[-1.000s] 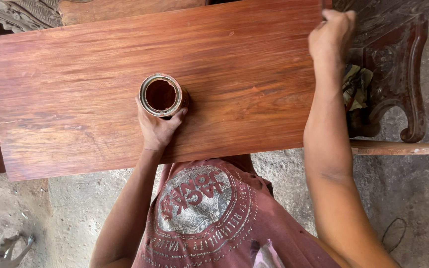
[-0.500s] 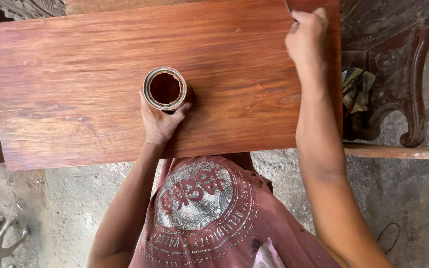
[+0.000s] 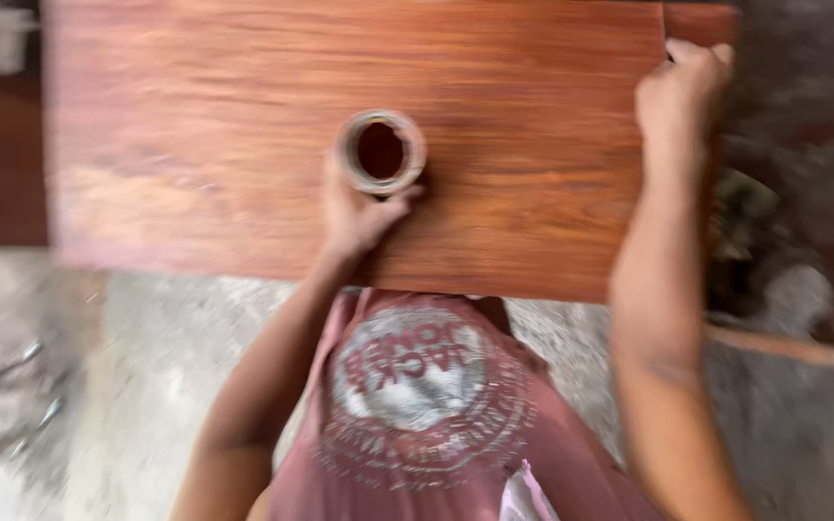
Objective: The person holds a can of wood stain in one hand and uses a small flat blade to spread the stain over wooden furniture panels, working the liquid into the surface and along edges. They reposition the panels and move between boards, coating different sections of each panel.
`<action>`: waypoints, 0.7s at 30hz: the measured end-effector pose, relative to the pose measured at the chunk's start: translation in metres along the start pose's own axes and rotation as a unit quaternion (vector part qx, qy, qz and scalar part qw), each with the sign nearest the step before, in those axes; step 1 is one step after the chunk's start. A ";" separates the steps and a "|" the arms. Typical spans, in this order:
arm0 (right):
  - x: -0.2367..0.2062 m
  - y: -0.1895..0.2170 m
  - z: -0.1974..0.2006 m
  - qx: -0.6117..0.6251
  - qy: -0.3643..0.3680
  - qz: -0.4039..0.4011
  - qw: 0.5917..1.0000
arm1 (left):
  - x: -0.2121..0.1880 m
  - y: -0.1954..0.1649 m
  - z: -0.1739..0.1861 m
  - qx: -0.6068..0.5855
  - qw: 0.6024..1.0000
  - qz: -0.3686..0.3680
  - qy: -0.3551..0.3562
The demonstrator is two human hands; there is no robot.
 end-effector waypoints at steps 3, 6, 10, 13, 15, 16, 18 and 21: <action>-0.012 0.042 -0.025 0.128 0.119 0.073 0.982 | -0.002 -0.009 0.013 0.102 0.991 -0.066 -0.060; -0.033 0.086 -0.005 0.118 0.098 0.109 0.982 | -0.004 -0.015 0.021 0.101 0.991 -0.066 -0.052; -0.069 0.132 0.013 0.195 0.119 0.084 0.970 | -0.010 -0.024 0.028 0.171 0.980 -0.088 -0.053; -0.091 0.160 0.008 0.230 0.136 0.071 0.961 | -0.008 -0.018 0.037 0.194 0.977 -0.079 -0.051; -0.105 0.170 0.012 0.241 0.141 0.066 0.958 | -0.012 -0.015 0.042 0.199 0.977 -0.069 -0.044; -0.110 0.173 0.016 0.250 0.145 0.061 0.956 | -0.018 -0.014 0.043 0.201 0.977 -0.064 -0.041; -0.118 0.180 0.029 0.266 0.150 0.051 0.951 | -0.033 -0.016 0.047 0.203 0.977 -0.058 -0.039; -0.126 0.188 0.049 0.290 0.147 0.041 0.945 | -0.063 -0.017 0.057 0.191 0.979 -0.047 -0.045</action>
Point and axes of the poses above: each hand's wrist, its own x-axis towards the middle knuckle, its own z-axis out of the back of the hand, y = z × x, the point moved 7 cm from there along x, towards the middle knuckle, and after that the axes turned 5 degrees about z, right-handed, at the moved point
